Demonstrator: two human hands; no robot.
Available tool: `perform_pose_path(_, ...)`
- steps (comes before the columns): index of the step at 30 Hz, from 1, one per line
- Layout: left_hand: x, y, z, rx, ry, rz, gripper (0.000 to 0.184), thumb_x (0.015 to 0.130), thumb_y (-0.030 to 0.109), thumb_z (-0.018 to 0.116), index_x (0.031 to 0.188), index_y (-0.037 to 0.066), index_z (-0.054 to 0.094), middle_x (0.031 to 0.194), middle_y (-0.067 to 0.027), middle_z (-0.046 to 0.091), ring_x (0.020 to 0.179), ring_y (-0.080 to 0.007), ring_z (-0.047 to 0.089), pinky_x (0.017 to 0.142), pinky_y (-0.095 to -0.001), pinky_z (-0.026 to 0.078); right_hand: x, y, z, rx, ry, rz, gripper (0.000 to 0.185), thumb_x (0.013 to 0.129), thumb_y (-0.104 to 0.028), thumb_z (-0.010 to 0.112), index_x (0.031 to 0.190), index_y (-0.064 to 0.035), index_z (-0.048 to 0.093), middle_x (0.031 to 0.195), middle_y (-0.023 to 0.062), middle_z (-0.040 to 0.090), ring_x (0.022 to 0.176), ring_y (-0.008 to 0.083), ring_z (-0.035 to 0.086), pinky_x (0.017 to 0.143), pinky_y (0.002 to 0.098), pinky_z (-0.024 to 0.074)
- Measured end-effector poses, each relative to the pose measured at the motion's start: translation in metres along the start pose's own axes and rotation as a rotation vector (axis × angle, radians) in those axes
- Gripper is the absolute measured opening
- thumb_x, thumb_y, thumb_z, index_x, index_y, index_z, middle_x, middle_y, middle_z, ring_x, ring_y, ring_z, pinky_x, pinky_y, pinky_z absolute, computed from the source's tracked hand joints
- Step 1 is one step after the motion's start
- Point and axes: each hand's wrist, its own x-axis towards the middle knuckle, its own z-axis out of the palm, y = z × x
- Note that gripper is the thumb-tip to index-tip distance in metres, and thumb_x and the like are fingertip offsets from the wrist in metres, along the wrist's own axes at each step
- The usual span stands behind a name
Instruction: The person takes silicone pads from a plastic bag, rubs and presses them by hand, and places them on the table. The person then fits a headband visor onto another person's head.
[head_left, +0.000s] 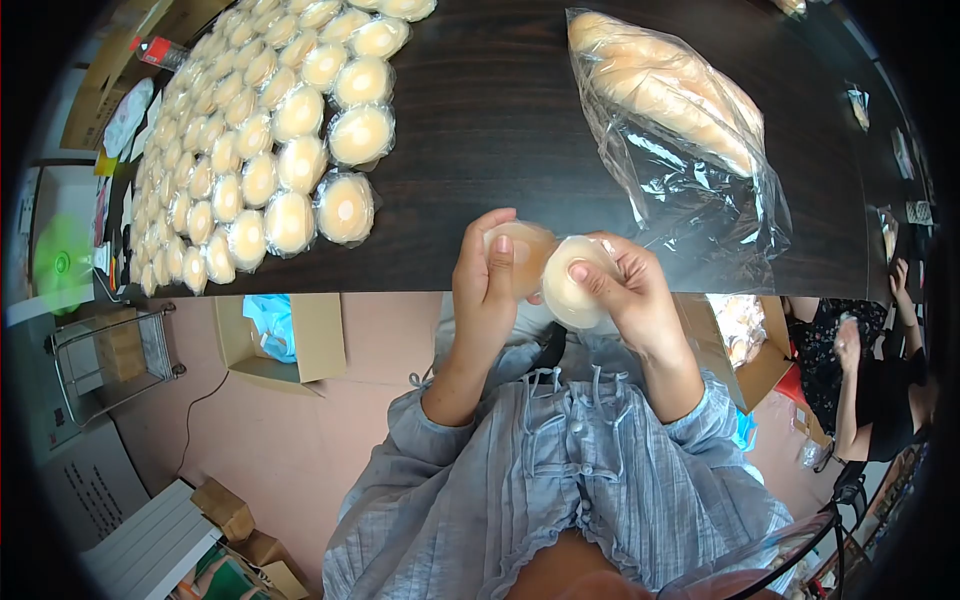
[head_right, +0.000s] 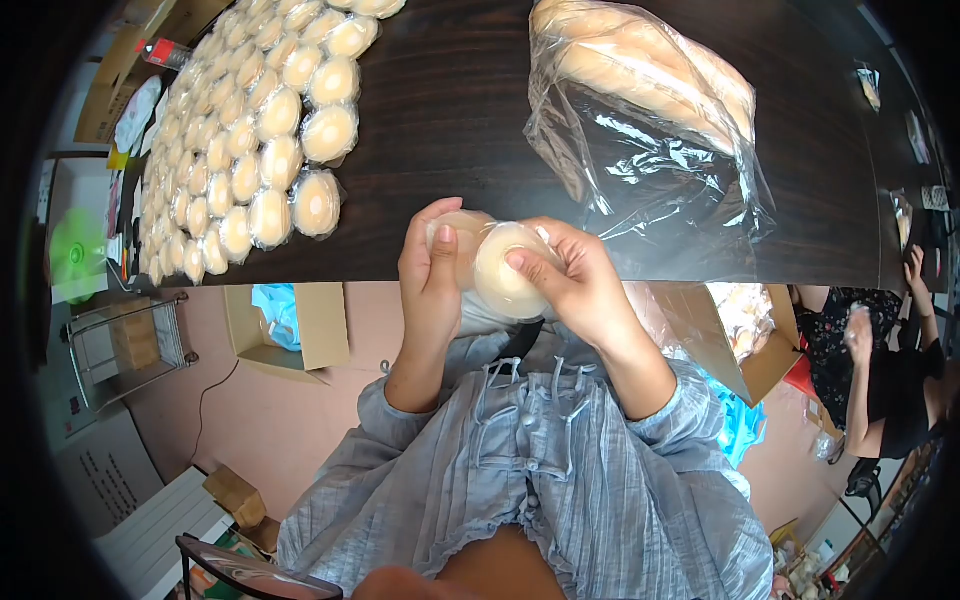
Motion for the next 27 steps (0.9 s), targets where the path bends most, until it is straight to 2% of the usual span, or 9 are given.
perform_pose_path(5,-0.001,-0.001,0.001,-0.018,-0.035,-0.028,0.028,0.095,0.019,0.040,0.118,0.003,0.044,0.096,-0.0109,0.056,0.073,-0.0143,0.055,0.054,-0.0211,0.045,-0.001,-0.001,-0.005,-0.237,0.000,-0.098,0.011,0.079,-0.009,0.066,0.076,-0.0003,0.062,0.062,0.0018,0.057,0.052,0.0065,0.046,0.049,0.0195,0.0376)
perform_pose_path(9,-0.002,-0.009,0.002,0.072,-0.092,0.147,0.028,0.095,0.019,0.040,0.118,0.003,0.044,0.100,-0.0121,0.056,0.081,-0.0158,0.055,0.070,-0.0242,0.045,0.004,0.002,0.001,-0.664,0.006,-0.230,0.016,0.076,-0.010,0.070,0.067,-0.0016,0.058,0.052,-0.0005,0.050,0.046,0.0055,0.039,0.043,0.0197,0.0330)
perform_pose_path(10,-0.002,-0.009,0.002,0.072,-0.092,0.149,0.028,0.095,0.019,0.040,0.118,0.003,0.044,0.100,-0.0121,0.056,0.081,-0.0158,0.055,0.070,-0.0242,0.045,0.006,0.003,0.002,-0.664,0.006,-0.232,0.016,0.076,-0.010,0.070,0.067,-0.0016,0.058,0.052,-0.0005,0.050,0.046,0.0055,0.039,0.043,0.0197,0.0330)
perform_pose_path(14,-0.005,-0.010,0.002,-0.320,-0.092,-0.026,0.031,0.092,0.017,0.043,0.118,0.001,0.046,0.106,-0.0146,0.055,0.090,-0.0166,0.053,0.080,-0.0260,0.042,0.010,0.004,0.004,-0.824,0.025,-0.227,0.021,0.075,-0.013,0.070,0.064,-0.0012,0.057,0.050,0.0004,0.046,0.045,0.0075,0.036,0.041,0.0220,0.0314)
perform_pose_path(19,-0.006,0.002,0.001,-0.002,-0.129,0.073,0.032,0.092,0.014,0.042,0.121,0.001,0.043,0.106,-0.0130,0.054,0.091,-0.0168,0.052,0.082,-0.0257,0.041,0.008,-0.005,0.008,-0.817,0.031,-0.224,0.020,0.077,-0.012,0.068,0.065,-0.0004,0.056,0.050,0.0016,0.047,0.044,0.0091,0.037,0.042,0.0231,0.0326)
perform_pose_path(21,-0.004,0.006,-0.003,-0.025,-0.128,-0.010,0.032,0.092,0.014,0.041,0.121,0.000,0.043,0.109,-0.0136,0.052,0.093,-0.0170,0.051,0.082,-0.0257,0.041,0.007,-0.006,0.007,-0.641,-0.045,-0.201,0.012,0.079,-0.009,0.064,0.072,0.0002,0.059,0.054,0.0018,0.049,0.046,0.0100,0.039,0.044,0.0243,0.0344)
perform_pose_path(22,-0.004,0.010,-0.006,-0.019,-0.134,0.013,0.032,0.092,0.014,0.041,0.121,0.000,0.043,0.109,-0.0136,0.052,0.093,-0.0170,0.051,0.082,-0.0257,0.041,0.006,-0.011,0.007,-0.640,-0.042,-0.226,0.012,0.079,-0.009,0.064,0.072,0.0002,0.059,0.054,0.0018,0.049,0.046,0.0100,0.039,0.044,0.0243,0.0344)
perform_pose_path(24,0.003,0.019,-0.012,0.064,-0.101,0.041,0.032,0.091,0.013,0.042,0.121,0.001,0.043,0.110,-0.0139,0.051,0.093,-0.0167,0.051,0.083,-0.0256,0.041,0.006,-0.019,0.008,-0.515,-0.163,-0.192,0.005,0.081,-0.003,0.059,0.082,0.0004,0.061,0.065,0.0034,0.056,0.053,0.0100,0.046,0.052,0.0227,0.0390)
perform_pose_path(27,0.026,0.052,-0.033,0.039,-0.138,-0.010,0.032,0.090,0.012,0.043,0.122,0.003,0.043,0.109,-0.0124,0.051,0.093,-0.0163,0.051,0.082,-0.0251,0.041,0.009,-0.025,0.002,-0.313,-0.175,-0.225,0.006,0.081,-0.002,0.058,0.086,0.0005,0.061,0.071,0.0042,0.059,0.059,0.0103,0.050,0.057,0.0220,0.0407)
